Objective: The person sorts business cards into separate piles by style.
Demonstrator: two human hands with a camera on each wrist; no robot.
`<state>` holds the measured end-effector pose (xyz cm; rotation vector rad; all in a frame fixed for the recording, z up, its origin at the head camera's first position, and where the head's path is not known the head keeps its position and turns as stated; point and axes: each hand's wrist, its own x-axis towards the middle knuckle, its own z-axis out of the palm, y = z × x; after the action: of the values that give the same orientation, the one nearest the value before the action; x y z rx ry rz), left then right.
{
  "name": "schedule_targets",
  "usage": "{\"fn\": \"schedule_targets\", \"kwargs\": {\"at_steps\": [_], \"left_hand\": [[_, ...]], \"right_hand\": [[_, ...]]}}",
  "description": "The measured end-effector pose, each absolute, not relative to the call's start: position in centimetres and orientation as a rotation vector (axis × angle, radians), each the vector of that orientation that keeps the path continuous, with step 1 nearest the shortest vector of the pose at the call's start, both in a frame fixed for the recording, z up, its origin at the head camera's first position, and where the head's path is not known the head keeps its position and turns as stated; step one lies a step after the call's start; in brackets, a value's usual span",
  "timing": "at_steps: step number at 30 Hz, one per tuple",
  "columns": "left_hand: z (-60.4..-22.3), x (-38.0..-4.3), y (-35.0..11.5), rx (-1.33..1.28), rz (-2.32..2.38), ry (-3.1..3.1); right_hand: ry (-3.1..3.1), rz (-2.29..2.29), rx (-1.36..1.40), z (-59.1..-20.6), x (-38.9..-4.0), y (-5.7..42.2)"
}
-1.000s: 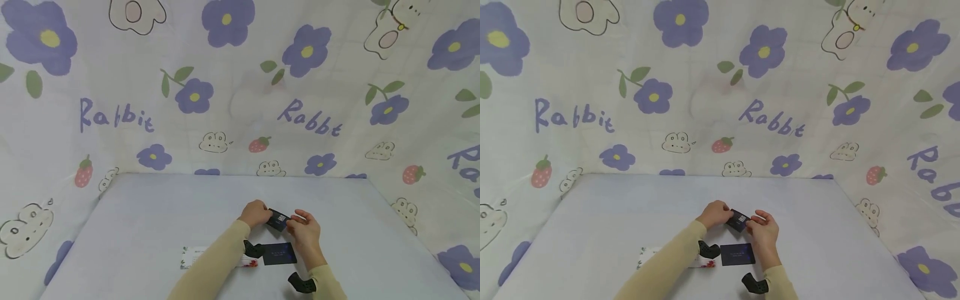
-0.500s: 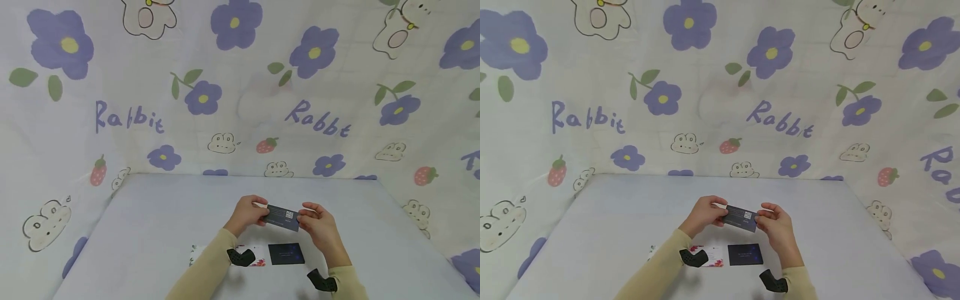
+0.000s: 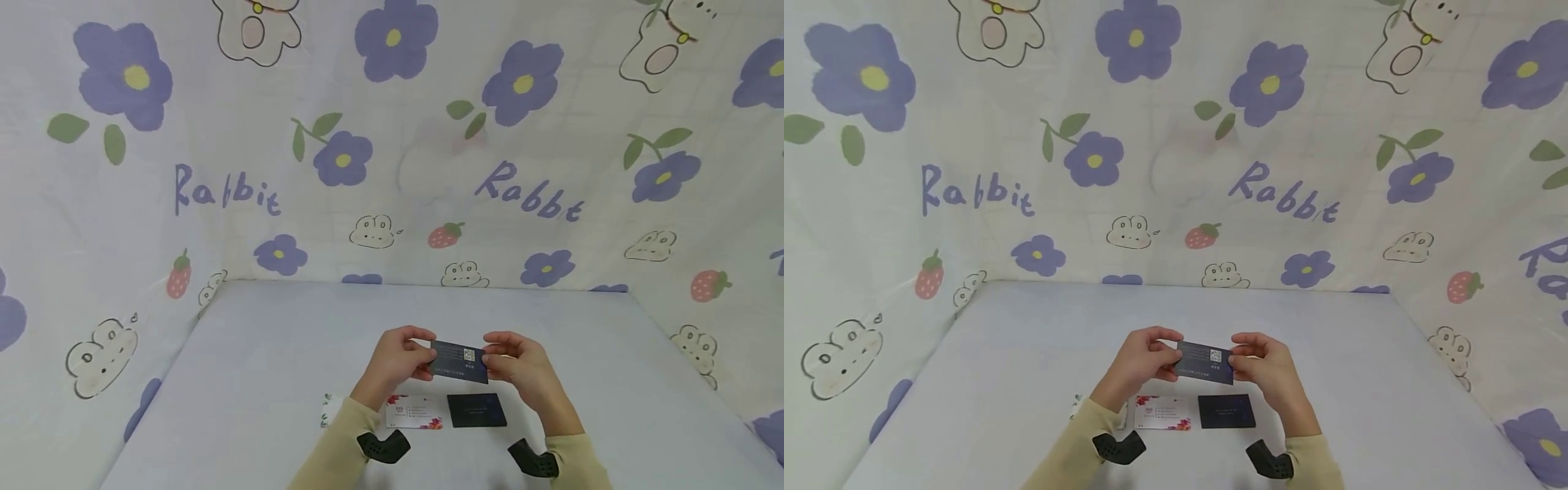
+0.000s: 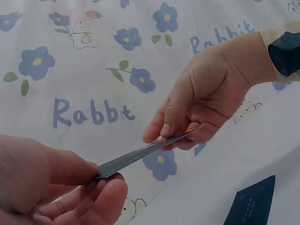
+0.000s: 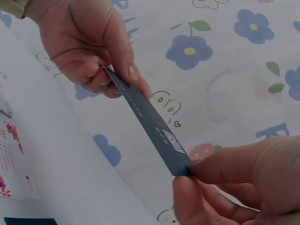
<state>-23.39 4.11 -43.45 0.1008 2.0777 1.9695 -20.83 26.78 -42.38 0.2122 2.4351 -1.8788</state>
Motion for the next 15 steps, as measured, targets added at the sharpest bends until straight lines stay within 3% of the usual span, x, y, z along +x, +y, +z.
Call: {"fn": "schedule_targets", "kwargs": {"at_steps": [15], "left_hand": [[-44.9,-22.6,3.7,0.178,1.986,2.054]], "right_hand": [[2.438,-1.695,0.117,-42.5,-20.8,27.3]]}}
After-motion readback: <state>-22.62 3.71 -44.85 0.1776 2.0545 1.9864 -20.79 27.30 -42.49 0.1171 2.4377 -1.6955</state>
